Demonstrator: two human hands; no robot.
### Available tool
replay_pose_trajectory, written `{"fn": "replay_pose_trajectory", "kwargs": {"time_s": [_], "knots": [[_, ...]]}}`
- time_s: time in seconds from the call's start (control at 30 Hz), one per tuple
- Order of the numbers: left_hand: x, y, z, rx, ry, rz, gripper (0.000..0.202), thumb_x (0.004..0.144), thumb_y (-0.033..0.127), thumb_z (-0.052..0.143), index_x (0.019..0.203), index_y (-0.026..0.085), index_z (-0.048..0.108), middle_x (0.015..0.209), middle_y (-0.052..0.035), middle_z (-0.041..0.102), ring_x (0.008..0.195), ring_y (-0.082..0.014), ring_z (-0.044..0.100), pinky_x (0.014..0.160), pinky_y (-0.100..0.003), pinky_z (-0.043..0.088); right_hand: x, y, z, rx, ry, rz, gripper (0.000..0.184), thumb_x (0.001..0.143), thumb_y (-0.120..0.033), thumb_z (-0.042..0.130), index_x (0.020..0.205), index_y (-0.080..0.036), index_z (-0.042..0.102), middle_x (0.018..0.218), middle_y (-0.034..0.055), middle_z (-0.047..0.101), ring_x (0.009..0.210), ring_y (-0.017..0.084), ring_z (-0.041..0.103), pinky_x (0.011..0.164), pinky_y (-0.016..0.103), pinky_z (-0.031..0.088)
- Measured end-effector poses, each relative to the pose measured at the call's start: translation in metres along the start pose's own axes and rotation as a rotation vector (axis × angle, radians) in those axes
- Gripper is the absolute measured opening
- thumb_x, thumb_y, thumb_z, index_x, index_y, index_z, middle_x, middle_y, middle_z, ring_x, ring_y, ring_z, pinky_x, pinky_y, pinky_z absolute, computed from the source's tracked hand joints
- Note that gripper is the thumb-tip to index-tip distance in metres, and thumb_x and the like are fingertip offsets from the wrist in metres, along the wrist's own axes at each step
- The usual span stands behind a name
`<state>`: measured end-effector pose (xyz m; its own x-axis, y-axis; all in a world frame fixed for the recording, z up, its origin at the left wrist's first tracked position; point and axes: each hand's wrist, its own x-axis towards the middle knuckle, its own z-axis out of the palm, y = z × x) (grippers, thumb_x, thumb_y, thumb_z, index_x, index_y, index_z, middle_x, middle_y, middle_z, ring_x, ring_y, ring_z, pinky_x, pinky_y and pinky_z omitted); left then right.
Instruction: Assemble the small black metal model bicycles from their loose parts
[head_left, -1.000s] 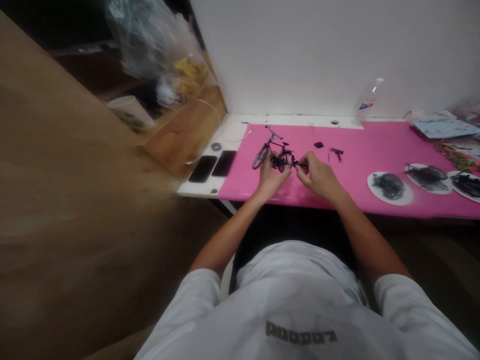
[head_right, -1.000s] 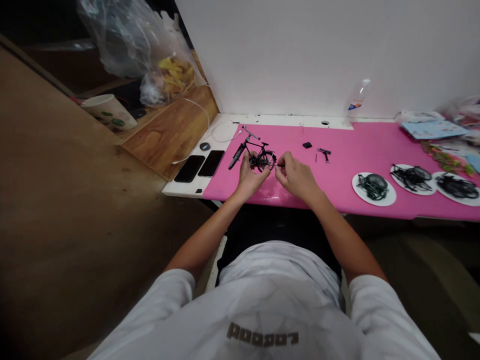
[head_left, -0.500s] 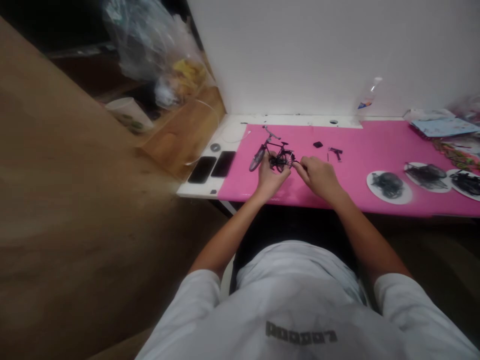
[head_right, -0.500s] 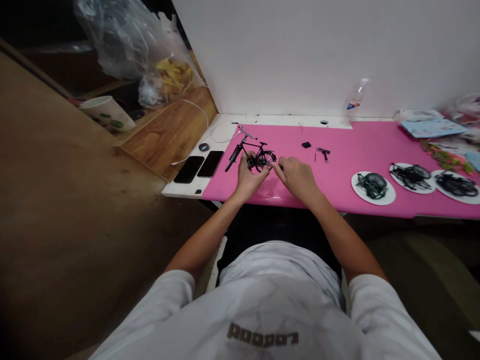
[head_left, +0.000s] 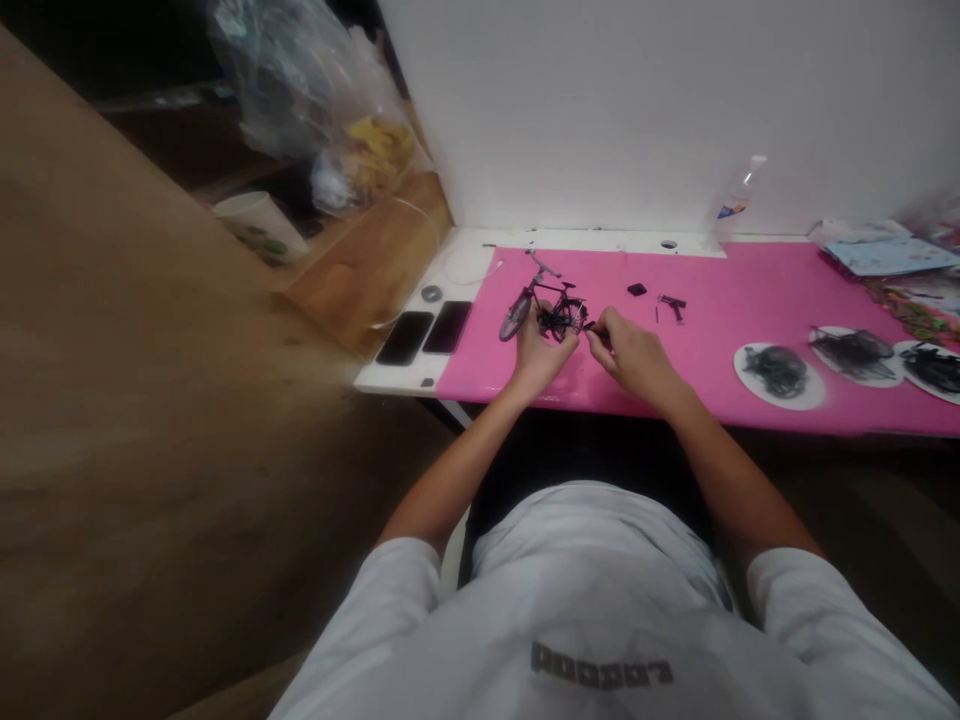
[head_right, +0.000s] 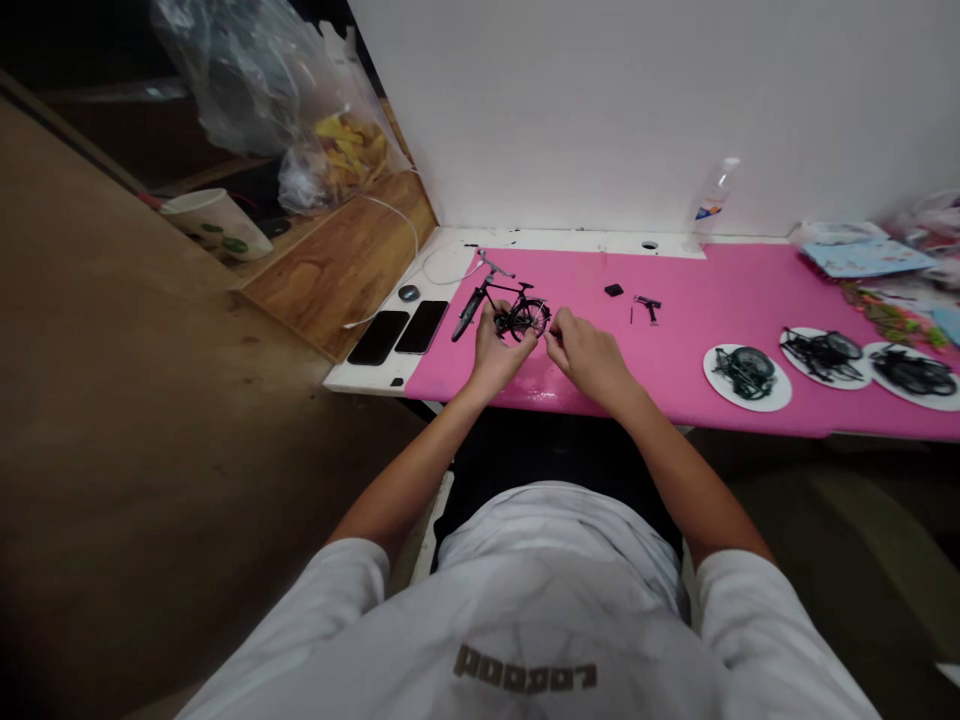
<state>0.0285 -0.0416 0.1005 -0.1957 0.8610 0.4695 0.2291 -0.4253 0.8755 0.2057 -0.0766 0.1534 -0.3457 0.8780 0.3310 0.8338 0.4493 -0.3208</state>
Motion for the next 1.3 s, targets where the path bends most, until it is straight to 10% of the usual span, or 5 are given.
{"fn": "replay_pose_trajectory", "kwargs": {"time_s": [0.27, 0.63, 1.3], "knots": [[0.0, 0.001, 0.0, -0.042, -0.015, -0.022, 0.05, 0.075, 0.018, 0.09, 0.105, 0.026, 0.05, 0.096, -0.0002, 0.061, 0.09, -0.0197, 0.066, 0.091, -0.037, 0.056, 0.003, 0.003, 0.004, -0.19, 0.013, 0.039, 0.054, 0.118, -0.054, 0.026, 0.105, -0.02, 0.066, 0.087, 0.0143, 0.077, 0.072, 0.027, 0.067, 0.063, 0.034, 0.025], [0.001, -0.002, 0.0, -0.031, -0.024, -0.014, 0.049, 0.077, 0.017, 0.088, 0.106, 0.026, 0.05, 0.097, -0.0007, 0.062, 0.091, -0.0203, 0.067, 0.092, -0.039, 0.057, 0.0, 0.003, 0.005, 0.018, 0.023, 0.024, 0.022, 0.11, -0.04, 0.047, 0.117, -0.021, 0.056, 0.099, 0.0099, 0.077, 0.079, 0.026, 0.068, 0.065, 0.032, 0.032], [0.002, -0.02, 0.008, -0.242, -0.071, -0.186, 0.042, 0.078, 0.013, 0.079, 0.108, 0.024, 0.052, 0.099, -0.0006, 0.067, 0.093, -0.0171, 0.07, 0.091, -0.032, 0.057, 0.005, 0.017, -0.006, -0.018, 0.11, 0.045, 0.062, 0.115, -0.059, 0.032, 0.079, -0.022, 0.066, 0.072, 0.0085, 0.07, 0.066, 0.023, 0.061, 0.065, 0.035, 0.032]]}}
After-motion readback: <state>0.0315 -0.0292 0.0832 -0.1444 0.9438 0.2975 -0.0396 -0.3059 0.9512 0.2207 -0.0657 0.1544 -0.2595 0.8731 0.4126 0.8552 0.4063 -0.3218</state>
